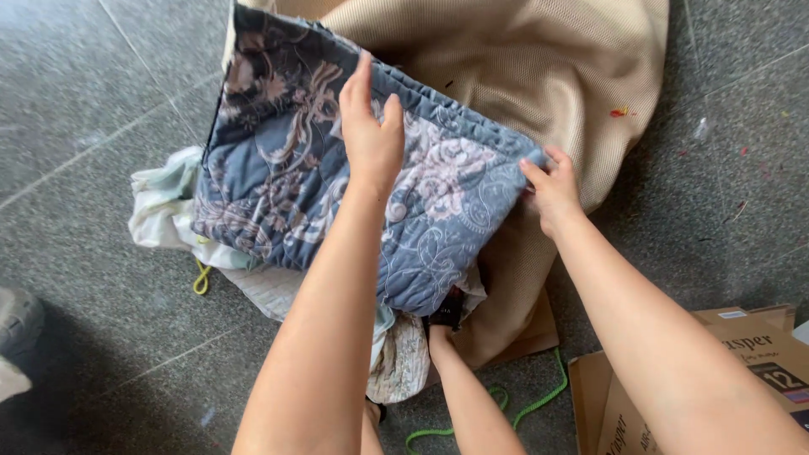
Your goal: Folding a quilted blanket and moving storage items in an entryway.
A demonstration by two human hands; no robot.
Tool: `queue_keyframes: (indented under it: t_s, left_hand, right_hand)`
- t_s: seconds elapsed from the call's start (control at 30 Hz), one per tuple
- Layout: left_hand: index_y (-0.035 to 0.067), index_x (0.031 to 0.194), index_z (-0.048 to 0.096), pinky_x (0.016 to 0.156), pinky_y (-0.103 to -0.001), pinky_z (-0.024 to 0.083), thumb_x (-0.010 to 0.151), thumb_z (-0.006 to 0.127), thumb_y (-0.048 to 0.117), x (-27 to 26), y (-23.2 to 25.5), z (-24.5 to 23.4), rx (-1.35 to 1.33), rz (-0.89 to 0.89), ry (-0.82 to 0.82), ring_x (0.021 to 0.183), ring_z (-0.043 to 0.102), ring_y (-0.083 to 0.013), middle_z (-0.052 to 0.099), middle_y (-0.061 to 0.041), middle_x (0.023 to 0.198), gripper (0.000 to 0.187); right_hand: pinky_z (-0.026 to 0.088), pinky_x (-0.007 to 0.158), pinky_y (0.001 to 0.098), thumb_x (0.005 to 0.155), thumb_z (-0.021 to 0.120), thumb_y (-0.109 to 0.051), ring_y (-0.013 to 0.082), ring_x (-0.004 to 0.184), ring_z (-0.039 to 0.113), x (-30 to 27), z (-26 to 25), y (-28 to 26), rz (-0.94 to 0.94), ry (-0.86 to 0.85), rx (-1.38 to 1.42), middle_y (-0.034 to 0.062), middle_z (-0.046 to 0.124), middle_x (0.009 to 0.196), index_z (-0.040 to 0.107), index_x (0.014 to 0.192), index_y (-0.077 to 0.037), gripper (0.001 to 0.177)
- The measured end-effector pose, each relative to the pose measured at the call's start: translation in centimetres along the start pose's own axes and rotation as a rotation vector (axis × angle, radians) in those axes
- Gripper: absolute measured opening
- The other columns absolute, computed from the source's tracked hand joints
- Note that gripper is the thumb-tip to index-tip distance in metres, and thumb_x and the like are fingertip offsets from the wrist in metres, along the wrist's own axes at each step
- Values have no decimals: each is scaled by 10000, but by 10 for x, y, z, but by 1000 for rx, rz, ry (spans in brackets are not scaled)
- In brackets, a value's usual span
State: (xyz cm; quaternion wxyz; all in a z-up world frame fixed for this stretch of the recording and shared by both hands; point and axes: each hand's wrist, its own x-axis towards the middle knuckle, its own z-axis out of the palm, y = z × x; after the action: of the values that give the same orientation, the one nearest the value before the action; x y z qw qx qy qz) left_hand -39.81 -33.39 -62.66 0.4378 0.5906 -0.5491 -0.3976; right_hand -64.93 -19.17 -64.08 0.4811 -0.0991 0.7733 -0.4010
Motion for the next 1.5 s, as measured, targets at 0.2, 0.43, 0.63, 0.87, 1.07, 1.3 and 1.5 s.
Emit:
queue_keyframes:
  t_s: [0.2, 0.43, 0.63, 0.87, 1.07, 1.3, 1.5]
  left_hand:
    - [82, 1496, 494, 1153, -405, 388, 908, 712, 175, -70, -63, -24, 217, -245, -202, 1394, 470, -350, 476, -196, 1504, 634]
    - [74, 1394, 596, 1167, -405, 400, 916, 678, 167, -163, -60, -60, 220, -324, -176, 1380, 527, -347, 571, -172, 1463, 494]
    - [88, 1345, 631, 1155, -411, 397, 894, 714, 196, -178, -14, -80, 208, -386, -145, 1380, 511, -345, 578, -166, 1455, 471]
    - [127, 1477, 479, 1147, -442, 350, 769, 818, 343, -193, 101, -130, 228, -380, -355, 1412, 420, -368, 472, -163, 1520, 814]
    - [132, 1572, 385, 1226, -465, 296, 728, 754, 236, -222, 149, -197, 102, -355, -225, 1510, 344, -368, 360, -185, 1625, 927]
    - [44, 1576, 214, 1172, -538, 130, 633, 791, 194, -250, 231, -327, 366, -215, -73, 1482, 222, -411, 206, -257, 1622, 1115]
    - [116, 1572, 410, 1196, -492, 391, 943, 695, 212, -294, 268, -446, 524, -88, 431, 1412, 541, -383, 570, -187, 1543, 697]
  right_hand:
    - [92, 1158, 580, 908, 829, -346, 284, 1438, 321, 9, 11, 83, 368, 14, -30, 111, 429, 1560, 207, 1555, -111, 928]
    - [367, 1153, 542, 715, 819, -508, 326, 1348, 539, -32, 43, 76, 588, -163, 382, 110, 606, 1464, 544, 1441, -111, 872]
    - [369, 1162, 484, 733, 829, -455, 319, 1346, 536, -56, 38, 56, 495, -260, 353, 117, 606, 1458, 529, 1442, -76, 858]
    - [508, 1050, 443, 759, 882, -282, 317, 1183, 655, -166, 76, 28, 198, -161, 226, 190, 680, 1337, 616, 1339, 71, 729]
    - [506, 967, 411, 748, 898, -324, 325, 1131, 653, -280, 139, -17, -621, -33, -246, 203, 663, 1262, 544, 1301, 77, 770]
    - [565, 889, 410, 728, 857, -471, 354, 1059, 726, -451, 202, -81, -732, -226, -522, 203, 738, 1159, 657, 1174, 21, 694]
    - [550, 860, 460, 703, 826, -524, 413, 1025, 690, -598, 255, -100, -749, -326, -651, 240, 705, 1131, 641, 1192, 5, 744]
